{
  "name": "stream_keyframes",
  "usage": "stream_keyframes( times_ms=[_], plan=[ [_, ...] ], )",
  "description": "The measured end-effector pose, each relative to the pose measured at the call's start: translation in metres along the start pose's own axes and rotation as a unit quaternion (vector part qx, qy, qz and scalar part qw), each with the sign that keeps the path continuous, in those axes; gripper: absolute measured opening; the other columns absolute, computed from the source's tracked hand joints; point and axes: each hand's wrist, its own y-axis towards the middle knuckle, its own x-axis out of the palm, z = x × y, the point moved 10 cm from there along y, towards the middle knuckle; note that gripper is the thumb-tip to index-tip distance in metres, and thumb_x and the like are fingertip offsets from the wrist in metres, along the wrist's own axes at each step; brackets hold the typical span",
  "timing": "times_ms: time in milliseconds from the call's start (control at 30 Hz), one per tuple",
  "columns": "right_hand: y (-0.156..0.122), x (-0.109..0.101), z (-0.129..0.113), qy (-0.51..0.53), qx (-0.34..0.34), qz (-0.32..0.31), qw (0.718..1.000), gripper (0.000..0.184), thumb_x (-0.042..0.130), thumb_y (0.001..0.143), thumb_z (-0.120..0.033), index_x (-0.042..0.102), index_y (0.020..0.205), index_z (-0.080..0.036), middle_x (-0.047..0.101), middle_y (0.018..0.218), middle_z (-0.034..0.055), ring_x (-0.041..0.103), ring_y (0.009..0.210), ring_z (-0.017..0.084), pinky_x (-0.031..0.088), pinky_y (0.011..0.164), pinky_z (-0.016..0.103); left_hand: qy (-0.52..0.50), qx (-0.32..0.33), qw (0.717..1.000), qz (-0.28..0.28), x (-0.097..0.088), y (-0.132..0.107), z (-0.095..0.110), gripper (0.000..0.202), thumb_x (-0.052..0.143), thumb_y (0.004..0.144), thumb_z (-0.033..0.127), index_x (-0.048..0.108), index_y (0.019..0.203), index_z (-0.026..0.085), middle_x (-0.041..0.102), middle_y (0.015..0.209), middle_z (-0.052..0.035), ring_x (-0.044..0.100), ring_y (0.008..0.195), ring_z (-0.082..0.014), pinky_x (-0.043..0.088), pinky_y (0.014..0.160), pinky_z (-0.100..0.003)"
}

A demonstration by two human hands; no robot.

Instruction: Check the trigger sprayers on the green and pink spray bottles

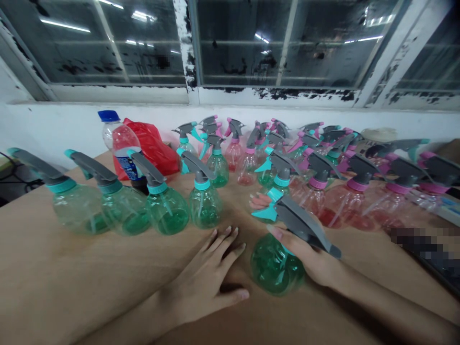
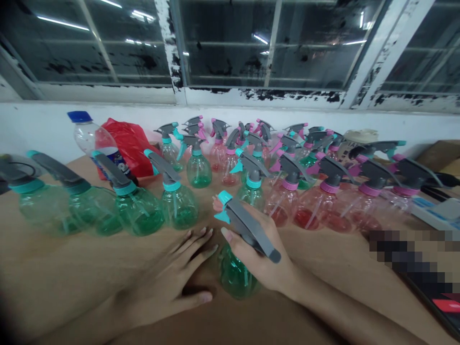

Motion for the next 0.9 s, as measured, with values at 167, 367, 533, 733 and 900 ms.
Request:
stream_keyframes(
  times_ms=[167,367,533,733,900],
  plan=[
    [-0.001,0.001,0.002,0.024,0.003,-0.004,1.0,0.015,0.055,0.084,-0.025,0.062,0.097,-0.027,0.063,0.088,0.002,0.061,0.092,0.022,0.048,0.086,0.037,0.003,-0.005,1.0,-0.012,0.001,0.0,-0.001,0.074,0.041,0.089,0.065,0.031,0.144,0.016,0.019,0.152,-0.0135,0.016,0.138,-0.0308,0.016,0.111,-0.05],
    [-0.006,-0.002,0.008,0.027,0.013,0.01,0.999,0.012,0.054,0.088,-0.034,0.063,0.086,-0.027,0.062,0.077,-0.0008,0.061,0.069,0.017,0.051,0.068,0.032,0.01,-0.002,1.0,0.0,-0.001,0.0,0.001,0.073,0.041,0.09,0.065,0.032,0.143,0.016,0.019,0.152,-0.0128,0.015,0.139,-0.0298,0.016,0.111,-0.049],
    [-0.002,0.002,0.0,0.032,-0.01,-0.012,0.999,0.016,0.055,0.087,-0.03,0.063,0.101,-0.028,0.067,0.103,0.0024,0.063,0.1,0.02,0.048,0.09,0.038,0.008,-0.008,1.0,-0.017,0.001,0.001,0.001,0.074,0.043,0.089,0.065,0.034,0.142,0.014,0.02,0.151,-0.0149,0.017,0.138,-0.0314,0.016,0.111,-0.05],
    [-0.003,-0.003,0.003,0.017,0.006,0.02,1.0,0.029,0.063,0.081,-0.034,0.057,0.109,-0.029,0.069,0.103,0.002,0.064,0.098,0.022,0.05,0.087,0.038,0.01,-0.005,1.0,-0.001,-0.003,0.0,0.002,0.073,0.042,0.089,0.065,0.033,0.142,0.016,0.023,0.15,-0.0135,0.019,0.138,-0.0298,0.018,0.111,-0.048],
    [-0.007,-0.008,0.003,-0.025,-0.012,0.038,0.999,0.039,0.069,0.075,-0.04,0.057,0.11,-0.029,0.069,0.09,0.0012,0.064,0.074,0.021,0.052,0.066,0.034,0.017,-0.007,1.0,0.0,0.0,-0.001,0.001,0.073,0.041,0.09,0.065,0.034,0.141,0.013,0.021,0.151,-0.0146,0.016,0.139,-0.0299,0.017,0.111,-0.049]
  ],
)
